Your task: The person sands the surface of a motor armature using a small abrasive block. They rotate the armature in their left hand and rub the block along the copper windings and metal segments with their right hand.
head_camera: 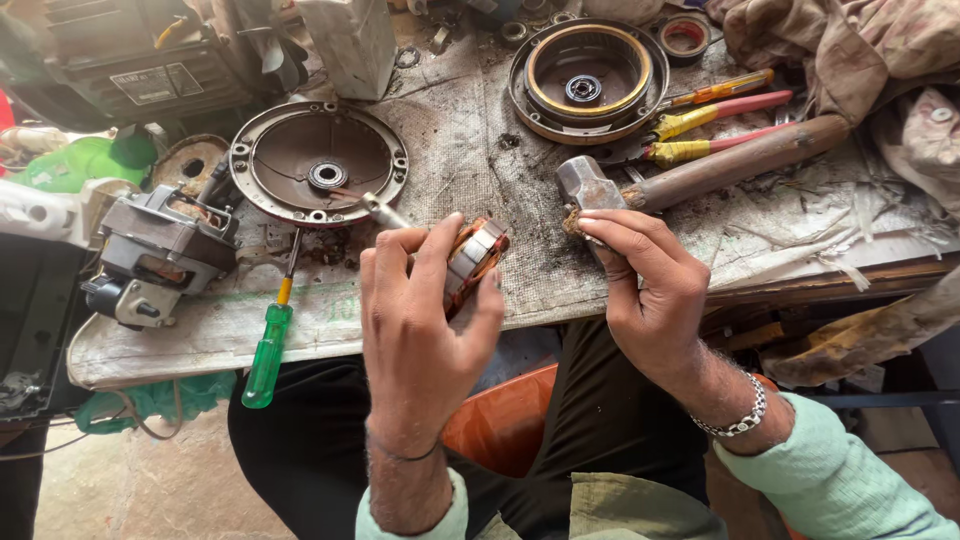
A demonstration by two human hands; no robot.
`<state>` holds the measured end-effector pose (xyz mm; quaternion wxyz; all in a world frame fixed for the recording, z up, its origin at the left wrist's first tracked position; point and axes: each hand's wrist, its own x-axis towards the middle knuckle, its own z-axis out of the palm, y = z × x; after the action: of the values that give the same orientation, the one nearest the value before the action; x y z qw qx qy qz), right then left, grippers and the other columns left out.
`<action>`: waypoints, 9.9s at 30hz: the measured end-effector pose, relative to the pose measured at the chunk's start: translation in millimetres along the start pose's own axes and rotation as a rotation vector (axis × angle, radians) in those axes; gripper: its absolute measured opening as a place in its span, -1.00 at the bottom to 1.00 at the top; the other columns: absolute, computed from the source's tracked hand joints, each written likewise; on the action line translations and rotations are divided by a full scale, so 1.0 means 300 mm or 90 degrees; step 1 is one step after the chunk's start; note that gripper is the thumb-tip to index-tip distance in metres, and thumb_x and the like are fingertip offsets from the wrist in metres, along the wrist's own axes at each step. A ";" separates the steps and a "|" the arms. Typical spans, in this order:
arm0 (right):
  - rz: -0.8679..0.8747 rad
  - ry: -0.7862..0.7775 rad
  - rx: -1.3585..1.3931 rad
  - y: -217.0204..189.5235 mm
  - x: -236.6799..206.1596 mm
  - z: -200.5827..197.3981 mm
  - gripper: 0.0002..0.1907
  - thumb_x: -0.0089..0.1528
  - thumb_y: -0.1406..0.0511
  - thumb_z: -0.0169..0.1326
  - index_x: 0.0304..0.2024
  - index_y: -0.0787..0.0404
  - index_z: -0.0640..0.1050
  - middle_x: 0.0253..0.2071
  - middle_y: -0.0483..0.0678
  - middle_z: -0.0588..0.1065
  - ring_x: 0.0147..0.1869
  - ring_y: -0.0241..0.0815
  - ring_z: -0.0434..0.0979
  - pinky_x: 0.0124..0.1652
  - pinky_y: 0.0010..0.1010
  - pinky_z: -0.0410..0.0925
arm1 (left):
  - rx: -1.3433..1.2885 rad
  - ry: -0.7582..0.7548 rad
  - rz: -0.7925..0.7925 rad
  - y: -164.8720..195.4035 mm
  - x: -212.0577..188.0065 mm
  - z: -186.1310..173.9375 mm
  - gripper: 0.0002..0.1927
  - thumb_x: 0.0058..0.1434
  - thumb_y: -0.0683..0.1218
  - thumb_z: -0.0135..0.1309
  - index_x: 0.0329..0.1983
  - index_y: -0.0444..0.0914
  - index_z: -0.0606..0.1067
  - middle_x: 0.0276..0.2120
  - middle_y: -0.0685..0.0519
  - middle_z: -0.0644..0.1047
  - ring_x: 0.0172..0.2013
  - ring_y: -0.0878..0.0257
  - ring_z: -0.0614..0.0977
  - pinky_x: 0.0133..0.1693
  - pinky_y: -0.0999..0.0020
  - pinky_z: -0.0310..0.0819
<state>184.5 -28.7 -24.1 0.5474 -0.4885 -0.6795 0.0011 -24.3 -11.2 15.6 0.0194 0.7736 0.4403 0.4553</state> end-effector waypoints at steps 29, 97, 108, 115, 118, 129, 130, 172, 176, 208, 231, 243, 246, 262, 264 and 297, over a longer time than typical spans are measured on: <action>-0.023 -0.009 -0.029 0.008 -0.014 -0.022 -0.81 0.40 0.54 0.13 0.07 0.33 0.58 0.07 0.09 0.57 0.14 -0.05 0.64 0.04 -0.41 0.50 | -0.175 0.114 0.097 -0.060 -0.048 0.144 -0.46 0.07 0.07 0.51 0.04 -0.17 0.55 -0.21 0.14 0.47 -0.11 0.20 0.43 -0.05 0.29 0.38; -0.224 -0.055 -0.125 -0.093 -0.013 -0.076 -0.60 0.09 0.65 -0.03 -0.06 0.40 0.61 -0.02 0.17 0.59 0.19 0.15 0.60 0.19 -0.10 0.47 | -0.184 0.165 -0.004 0.118 -0.025 0.229 -0.83 0.22 -0.13 0.16 -0.18 -0.25 0.46 -0.31 -0.02 0.42 -0.24 0.02 0.49 -0.18 0.16 0.39; -0.147 -0.026 -0.169 -0.141 0.022 -0.057 -0.67 0.22 0.63 0.03 -0.01 0.36 0.62 0.03 0.11 0.60 0.17 0.06 0.60 0.19 -0.21 0.48 | -0.174 0.155 0.004 0.113 -0.032 0.225 -0.78 0.15 -0.15 0.26 -0.19 -0.26 0.47 -0.33 -0.04 0.42 -0.24 0.00 0.50 -0.24 0.14 0.40; -0.240 -0.039 -0.116 -0.103 -0.012 -0.066 -0.65 0.12 0.65 -0.02 -0.09 0.40 0.60 -0.06 0.15 0.59 0.16 0.15 0.61 0.20 -0.03 0.48 | -0.177 0.160 0.021 0.099 -0.046 0.232 -0.73 0.21 -0.08 0.25 -0.11 -0.29 0.50 -0.30 -0.06 0.44 -0.27 0.00 0.50 -0.21 0.11 0.41; -0.258 -0.050 -0.113 -0.097 -0.027 -0.071 -0.62 0.08 0.65 -0.03 -0.10 0.39 0.61 -0.06 0.16 0.59 0.15 0.15 0.61 0.21 -0.02 0.48 | -0.195 0.185 0.036 0.093 -0.047 0.236 -0.70 0.18 -0.05 0.24 -0.11 -0.30 0.50 -0.33 -0.06 0.43 -0.28 -0.01 0.49 -0.22 0.09 0.40; -0.160 -0.029 -0.142 -0.138 0.001 -0.059 -0.67 0.20 0.61 0.04 -0.02 0.35 0.62 0.05 0.11 0.61 0.18 0.06 0.61 0.18 -0.20 0.49 | -0.194 0.170 0.043 0.094 -0.048 0.220 -0.68 0.12 -0.20 0.31 -0.07 -0.30 0.52 -0.30 -0.02 0.48 -0.24 0.06 0.54 -0.25 0.23 0.46; -0.195 -0.046 -0.126 -0.147 -0.004 -0.058 -0.68 0.17 0.59 0.05 -0.05 0.34 0.62 0.00 0.11 0.61 0.14 0.07 0.61 0.15 -0.16 0.49 | -0.195 0.173 0.043 0.093 -0.050 0.219 -0.68 0.13 -0.20 0.32 -0.07 -0.30 0.52 -0.31 -0.02 0.48 -0.25 0.06 0.53 -0.26 0.23 0.45; -0.115 -0.008 -0.075 -0.061 -0.006 -0.057 -0.61 0.17 0.69 0.00 -0.02 0.34 0.59 -0.01 0.13 0.59 0.15 0.09 0.63 0.17 -0.21 0.46 | -0.353 0.207 0.064 0.014 -0.068 0.254 -0.48 -0.02 -0.18 0.55 -0.18 -0.20 0.39 -0.37 0.04 0.43 -0.34 0.20 0.50 -0.39 0.38 0.39; -0.157 -0.013 -0.081 -0.080 -0.013 -0.059 -0.65 0.19 0.67 0.05 -0.03 0.35 0.59 -0.03 0.12 0.59 0.15 0.09 0.62 0.18 -0.18 0.48 | -0.362 0.217 0.070 0.012 -0.064 0.245 -0.50 -0.01 -0.18 0.52 -0.16 -0.21 0.41 -0.33 0.02 0.43 -0.35 0.21 0.51 -0.36 0.37 0.42; -0.256 -0.005 -0.120 -0.056 -0.026 -0.044 -0.69 0.21 0.63 0.03 -0.02 0.38 0.60 -0.02 0.15 0.58 0.17 0.15 0.60 0.24 -0.05 0.47 | -0.320 0.233 0.022 0.041 -0.067 0.256 -0.58 0.00 -0.24 0.44 -0.21 -0.23 0.42 -0.39 0.01 0.39 -0.39 0.17 0.47 -0.39 0.34 0.35; -0.065 -0.017 -0.083 -0.066 0.004 -0.048 -0.62 0.23 0.67 0.01 0.03 0.32 0.58 0.06 0.12 0.57 0.25 0.10 0.61 0.18 -0.25 0.47 | -0.318 0.185 0.008 0.054 -0.041 0.219 -0.52 -0.03 -0.15 0.54 -0.22 -0.22 0.42 -0.35 0.01 0.44 -0.35 0.14 0.52 -0.32 0.28 0.42; -0.055 -0.013 -0.084 -0.065 -0.019 -0.040 -0.68 0.31 0.63 0.07 0.08 0.32 0.58 0.08 0.11 0.56 0.18 0.04 0.61 0.19 -0.27 0.47 | -0.085 0.041 -0.033 0.146 -0.030 0.141 -0.47 0.04 -0.11 0.35 0.11 -0.31 0.55 -0.18 -0.03 0.50 -0.12 0.04 0.53 -0.02 0.13 0.36; -0.064 -0.016 -0.084 -0.095 -0.020 -0.044 -0.67 0.29 0.65 0.05 0.06 0.33 0.58 0.07 0.12 0.56 0.23 0.07 0.61 0.17 -0.27 0.47 | -0.102 0.066 -0.021 0.123 -0.036 0.154 -0.53 0.08 -0.09 0.37 0.08 -0.28 0.58 -0.21 0.03 0.50 -0.15 0.08 0.53 -0.06 0.14 0.36; -0.189 -0.032 -0.094 -0.082 -0.009 -0.056 -0.63 0.20 0.67 -0.04 -0.02 0.38 0.59 0.01 0.13 0.57 0.17 0.14 0.61 0.20 -0.09 0.49 | -0.182 0.123 0.055 0.043 -0.066 0.228 -0.42 -0.01 -0.22 0.39 0.15 -0.28 0.56 -0.19 0.05 0.51 -0.15 0.13 0.53 -0.06 0.24 0.47; -0.136 -0.028 -0.104 -0.097 0.011 -0.058 -0.63 0.25 0.67 -0.02 0.04 0.37 0.60 0.07 0.11 0.57 0.18 0.09 0.61 0.19 -0.18 0.49 | -0.189 0.130 0.065 0.046 -0.065 0.227 -0.45 0.09 -0.18 0.44 0.17 -0.27 0.55 -0.19 0.09 0.51 -0.15 0.14 0.51 -0.10 0.29 0.46; -0.250 -0.058 -0.009 -0.100 0.004 -0.044 -0.67 0.16 0.65 -0.03 -0.12 0.35 0.61 -0.05 0.15 0.59 0.11 0.13 0.61 0.16 -0.07 0.49 | -0.200 0.131 0.071 0.021 -0.071 0.233 -0.45 0.02 -0.20 0.41 0.14 -0.28 0.59 -0.21 0.09 0.52 -0.19 0.16 0.53 -0.15 0.32 0.46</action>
<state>174.7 -50.6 -1.7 0.5022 -0.3500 -0.7858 -0.0886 26.3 -4.0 -37.2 0.0698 0.7337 0.3200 0.5953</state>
